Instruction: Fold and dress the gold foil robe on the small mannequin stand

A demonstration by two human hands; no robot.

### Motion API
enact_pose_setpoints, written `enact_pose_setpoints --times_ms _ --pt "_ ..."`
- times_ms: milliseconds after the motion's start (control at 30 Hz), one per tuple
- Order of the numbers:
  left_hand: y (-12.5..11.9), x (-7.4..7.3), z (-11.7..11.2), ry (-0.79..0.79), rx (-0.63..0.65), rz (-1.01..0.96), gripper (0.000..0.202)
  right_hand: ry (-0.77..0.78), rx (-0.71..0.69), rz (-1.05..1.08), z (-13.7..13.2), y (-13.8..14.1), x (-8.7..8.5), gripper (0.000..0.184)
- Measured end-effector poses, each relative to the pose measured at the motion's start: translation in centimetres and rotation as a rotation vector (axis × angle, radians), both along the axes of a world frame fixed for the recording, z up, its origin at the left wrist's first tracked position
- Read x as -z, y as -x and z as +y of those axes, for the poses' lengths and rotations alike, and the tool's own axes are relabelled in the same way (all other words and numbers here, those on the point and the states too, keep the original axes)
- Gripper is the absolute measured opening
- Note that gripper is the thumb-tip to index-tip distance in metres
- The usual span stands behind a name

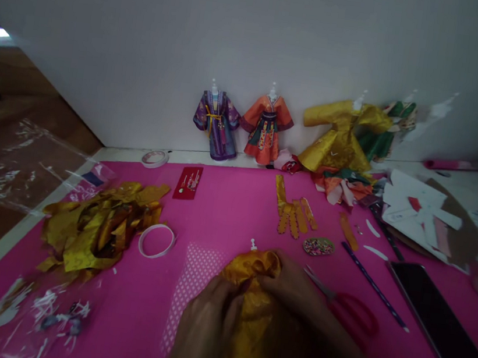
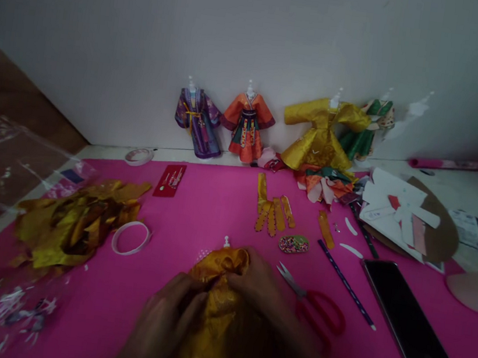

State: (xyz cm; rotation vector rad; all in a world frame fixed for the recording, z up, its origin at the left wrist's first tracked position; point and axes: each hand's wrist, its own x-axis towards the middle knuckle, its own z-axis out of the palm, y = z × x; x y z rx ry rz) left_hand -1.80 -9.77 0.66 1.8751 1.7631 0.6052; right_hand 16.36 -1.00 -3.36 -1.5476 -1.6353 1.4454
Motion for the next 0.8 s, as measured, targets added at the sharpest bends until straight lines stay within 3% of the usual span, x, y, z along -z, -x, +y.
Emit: enact_pose_setpoints --times_ms 267,500,800 --pt "-1.5 1.8 1.7 -0.199 0.183 0.027 0.015 -0.019 -0.025 -0.097 0.1 0.3 -0.6 0.032" --pt "-1.7 3.0 1.3 -0.259 0.19 0.038 0.015 -0.055 -0.071 -0.147 0.1 0.1 -0.6 0.034" --pt "-1.9 3.4 1.0 -0.277 0.208 0.129 0.018 -0.172 -0.121 -0.232 0.2 -0.6 -0.3 0.024"
